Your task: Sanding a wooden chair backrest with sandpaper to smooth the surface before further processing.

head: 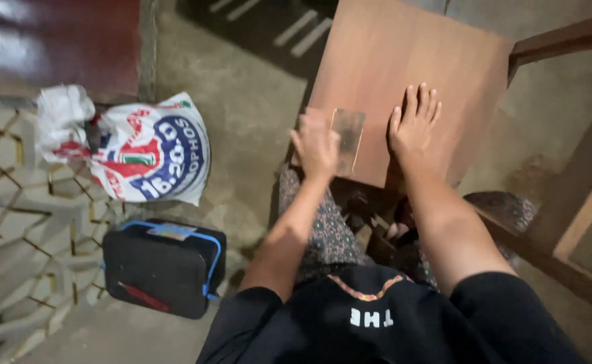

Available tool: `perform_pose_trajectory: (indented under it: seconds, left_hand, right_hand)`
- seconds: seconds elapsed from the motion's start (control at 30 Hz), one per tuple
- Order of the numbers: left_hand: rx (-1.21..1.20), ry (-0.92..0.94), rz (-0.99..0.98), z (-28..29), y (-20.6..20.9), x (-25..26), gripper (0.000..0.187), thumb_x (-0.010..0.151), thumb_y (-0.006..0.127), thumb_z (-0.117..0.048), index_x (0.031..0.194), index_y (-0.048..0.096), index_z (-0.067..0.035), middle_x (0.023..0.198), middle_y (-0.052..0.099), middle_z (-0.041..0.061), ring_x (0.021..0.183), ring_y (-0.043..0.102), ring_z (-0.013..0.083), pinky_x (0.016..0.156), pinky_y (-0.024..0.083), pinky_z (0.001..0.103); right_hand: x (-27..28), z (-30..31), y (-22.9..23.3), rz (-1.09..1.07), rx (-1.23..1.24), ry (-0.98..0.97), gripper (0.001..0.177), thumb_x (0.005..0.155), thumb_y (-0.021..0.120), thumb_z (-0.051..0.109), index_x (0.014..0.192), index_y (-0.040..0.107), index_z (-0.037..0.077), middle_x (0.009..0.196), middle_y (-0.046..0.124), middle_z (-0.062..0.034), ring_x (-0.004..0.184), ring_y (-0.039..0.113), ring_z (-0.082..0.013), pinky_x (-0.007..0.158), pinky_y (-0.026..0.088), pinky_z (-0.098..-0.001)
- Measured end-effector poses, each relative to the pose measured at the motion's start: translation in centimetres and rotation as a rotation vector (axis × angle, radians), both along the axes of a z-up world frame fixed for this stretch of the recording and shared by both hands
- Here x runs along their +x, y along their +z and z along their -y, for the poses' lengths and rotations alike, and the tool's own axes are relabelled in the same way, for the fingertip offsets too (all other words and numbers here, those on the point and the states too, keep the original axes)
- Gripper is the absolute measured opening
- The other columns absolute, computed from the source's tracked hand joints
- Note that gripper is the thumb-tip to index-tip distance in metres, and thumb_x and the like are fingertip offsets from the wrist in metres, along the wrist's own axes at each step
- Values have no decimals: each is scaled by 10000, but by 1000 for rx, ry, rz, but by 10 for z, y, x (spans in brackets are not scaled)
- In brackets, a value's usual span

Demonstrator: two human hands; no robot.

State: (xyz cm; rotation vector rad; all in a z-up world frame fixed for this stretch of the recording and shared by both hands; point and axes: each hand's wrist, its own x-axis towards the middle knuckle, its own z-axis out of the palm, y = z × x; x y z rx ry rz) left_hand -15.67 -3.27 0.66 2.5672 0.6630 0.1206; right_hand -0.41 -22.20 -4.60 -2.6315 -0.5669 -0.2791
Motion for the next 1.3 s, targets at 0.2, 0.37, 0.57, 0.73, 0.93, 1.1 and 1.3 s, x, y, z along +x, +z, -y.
perform_pose_trajectory:
  seconds: [0.2,0.37,0.57,0.73,0.93,1.1,1.3]
  left_hand:
    - [105,527,-73,-48,-77,-10,618,1098,413,-549,1556,468,-139,1568,511,172,1515,431,415,1276,219,655]
    - [-83,838,-144,-58,-76,0,675,1094,286,-660,1513,526,-188,1299,698,158,1295,633,428,1068,455,642]
    - [267,805,-55,-51,-73,6,499,1063,484,-512,1383,606,-149,1241,685,121,1237,643,358,999,514,577]
    - [398,784,-16,-55,-61,11,448,1096,417,-443,1363,642,-162,1209,699,105,1216,655,367,984,513,566]
    - [219,771,-68,-53,-39,13,477,1109,355,-357,1389,661,-120,1341,699,149,1333,585,411,1098,425,620]
    - [204,768,-75,-54,-33,15,470,1102,367,-323,1360,692,-102,1283,726,153,1315,590,409,1092,422,620]
    - [137,745,-142,-56,-36,10,502,1100,329,-342,1411,654,-119,1320,715,154,1361,552,416,1118,385,623]
  right_hand:
    - [-48,-20,104,-85,-237,-1,599,1047,675,418,1567,495,180,1659,355,-147,1541,278,-383,1241,169,-630]
    - [-105,-75,75,67,-203,381,763,969,747,304,1624,452,48,1673,419,-222,1541,366,-431,1262,224,-565]
    - [-110,-81,51,-408,-324,401,807,1094,418,507,1716,156,64,1789,77,-174,1650,28,-365,1335,-5,-537]
    - [-24,-81,46,-276,-405,350,768,1086,499,401,1688,247,-3,1728,237,-295,1605,196,-454,1288,90,-599]
    - [89,-113,65,-244,-295,261,622,1207,310,310,1703,143,-25,1760,82,-241,1648,84,-430,1354,89,-596]
    - [159,-113,31,-243,-265,249,686,1219,324,456,1742,81,84,1801,37,-144,1681,24,-361,1353,-18,-578]
    - [102,-112,50,-307,-387,236,729,1222,359,424,1711,64,-30,1749,-5,-288,1631,-2,-489,1343,14,-608]
